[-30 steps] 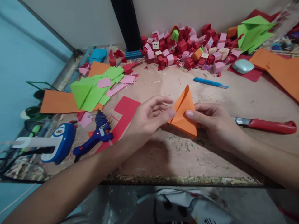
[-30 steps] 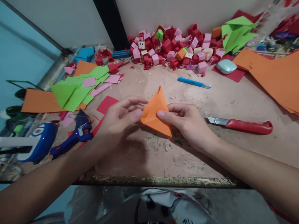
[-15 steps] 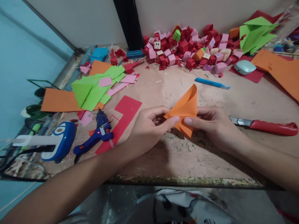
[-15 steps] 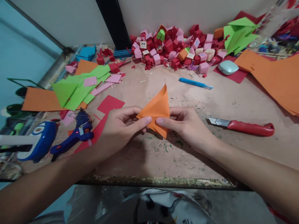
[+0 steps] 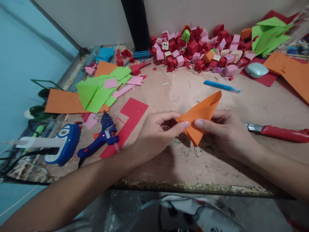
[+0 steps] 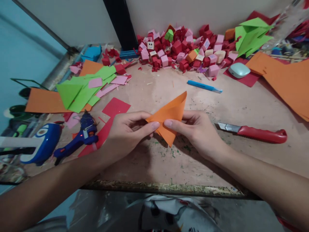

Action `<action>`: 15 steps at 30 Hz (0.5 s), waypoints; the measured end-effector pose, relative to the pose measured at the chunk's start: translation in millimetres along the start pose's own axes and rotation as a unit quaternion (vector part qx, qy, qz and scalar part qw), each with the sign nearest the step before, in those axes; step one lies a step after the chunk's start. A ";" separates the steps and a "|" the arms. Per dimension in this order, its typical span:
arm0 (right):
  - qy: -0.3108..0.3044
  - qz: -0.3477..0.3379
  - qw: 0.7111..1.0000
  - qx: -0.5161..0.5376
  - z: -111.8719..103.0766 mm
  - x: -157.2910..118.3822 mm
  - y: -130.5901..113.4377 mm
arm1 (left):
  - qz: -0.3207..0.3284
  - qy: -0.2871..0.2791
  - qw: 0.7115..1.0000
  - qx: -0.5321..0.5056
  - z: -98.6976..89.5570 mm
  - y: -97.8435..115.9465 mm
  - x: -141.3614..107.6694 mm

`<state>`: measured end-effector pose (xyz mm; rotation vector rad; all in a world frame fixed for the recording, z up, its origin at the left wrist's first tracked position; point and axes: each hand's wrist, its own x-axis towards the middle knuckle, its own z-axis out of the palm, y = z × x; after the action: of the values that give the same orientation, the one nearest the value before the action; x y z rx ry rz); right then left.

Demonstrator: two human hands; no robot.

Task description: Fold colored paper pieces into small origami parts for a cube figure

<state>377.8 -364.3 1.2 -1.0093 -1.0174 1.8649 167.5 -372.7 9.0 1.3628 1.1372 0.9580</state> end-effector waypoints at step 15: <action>0.007 -0.061 0.997 -0.039 3.6 -0.3 0.7 | 0.003 -0.007 1.000 0.004 -0.1 2.9 -1.7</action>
<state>374.6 -365.9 2.0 -0.9819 -1.1254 1.7287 167.3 -374.2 11.9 1.3776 1.1285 0.9470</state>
